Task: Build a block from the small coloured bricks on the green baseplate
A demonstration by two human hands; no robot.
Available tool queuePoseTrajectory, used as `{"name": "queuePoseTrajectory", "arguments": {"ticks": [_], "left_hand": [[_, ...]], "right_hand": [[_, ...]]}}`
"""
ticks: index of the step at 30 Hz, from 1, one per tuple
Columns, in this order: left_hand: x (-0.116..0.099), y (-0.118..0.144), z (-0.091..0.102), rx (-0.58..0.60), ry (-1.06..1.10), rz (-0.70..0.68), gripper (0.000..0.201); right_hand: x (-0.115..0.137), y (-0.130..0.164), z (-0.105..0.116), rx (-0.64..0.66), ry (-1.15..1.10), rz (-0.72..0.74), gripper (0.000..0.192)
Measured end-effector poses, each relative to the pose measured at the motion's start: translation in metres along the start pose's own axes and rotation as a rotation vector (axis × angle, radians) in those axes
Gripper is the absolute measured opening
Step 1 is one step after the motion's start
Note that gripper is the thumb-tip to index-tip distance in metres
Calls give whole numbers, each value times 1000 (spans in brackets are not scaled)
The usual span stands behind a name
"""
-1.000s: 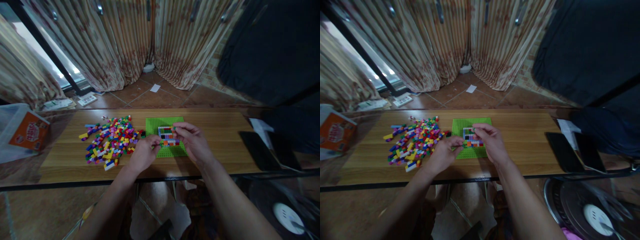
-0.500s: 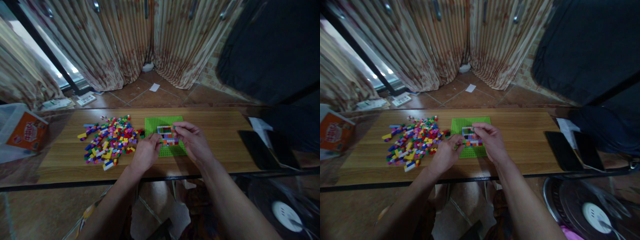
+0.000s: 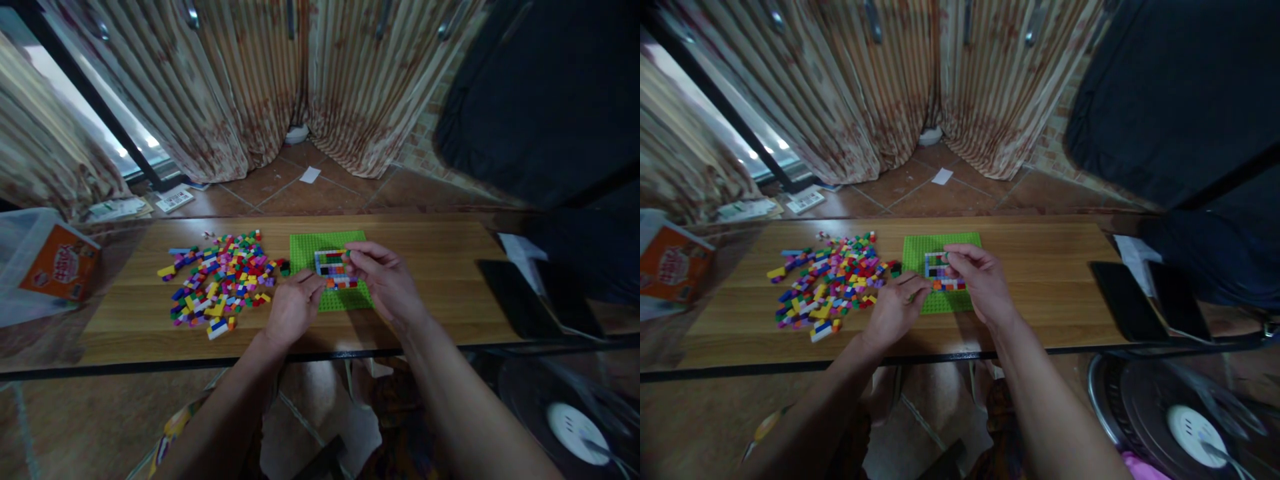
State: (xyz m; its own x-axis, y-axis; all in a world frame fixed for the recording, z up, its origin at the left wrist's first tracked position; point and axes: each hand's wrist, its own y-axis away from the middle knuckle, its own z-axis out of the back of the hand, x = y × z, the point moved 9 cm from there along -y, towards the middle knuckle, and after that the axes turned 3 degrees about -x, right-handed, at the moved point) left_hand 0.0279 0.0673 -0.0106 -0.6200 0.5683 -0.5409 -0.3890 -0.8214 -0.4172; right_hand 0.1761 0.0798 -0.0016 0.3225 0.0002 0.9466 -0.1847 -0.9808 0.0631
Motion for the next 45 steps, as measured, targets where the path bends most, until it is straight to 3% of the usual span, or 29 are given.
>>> {"name": "queuePoseTrajectory", "arguments": {"ticks": [12, 16, 20, 27, 31, 35, 39, 45], "left_hand": [[-5, 11, -5, -61, -145, -15, 23], [-5, 11, -5, -18, -166, 18, 23], [-4, 9, 0, 6, -56, 49, 19], [17, 3, 26, -93, 71, 175, 20], [27, 2, 30, -102, 112, 247, 19], [32, 5, 21, -65, 194, 336, 19], [36, 8, 11, 18, 283, 410, 20], [27, 7, 5, 166, 186, 351, 24]], "right_hand": [[2, 1, -4, 20, 2, -3, 18], [0, 2, -7, 33, -5, 2, 20], [1, 2, -7, 65, 182, 85, 21], [-9, 2, -13, 142, 431, 159, 18], [-10, 7, -20, 187, 665, 231, 14], [-10, 16, -32, 260, 882, 343, 13], [-10, 23, -44, 308, 958, 509, 12], [-15, 25, -55, 365, 1013, 619, 15]]}}
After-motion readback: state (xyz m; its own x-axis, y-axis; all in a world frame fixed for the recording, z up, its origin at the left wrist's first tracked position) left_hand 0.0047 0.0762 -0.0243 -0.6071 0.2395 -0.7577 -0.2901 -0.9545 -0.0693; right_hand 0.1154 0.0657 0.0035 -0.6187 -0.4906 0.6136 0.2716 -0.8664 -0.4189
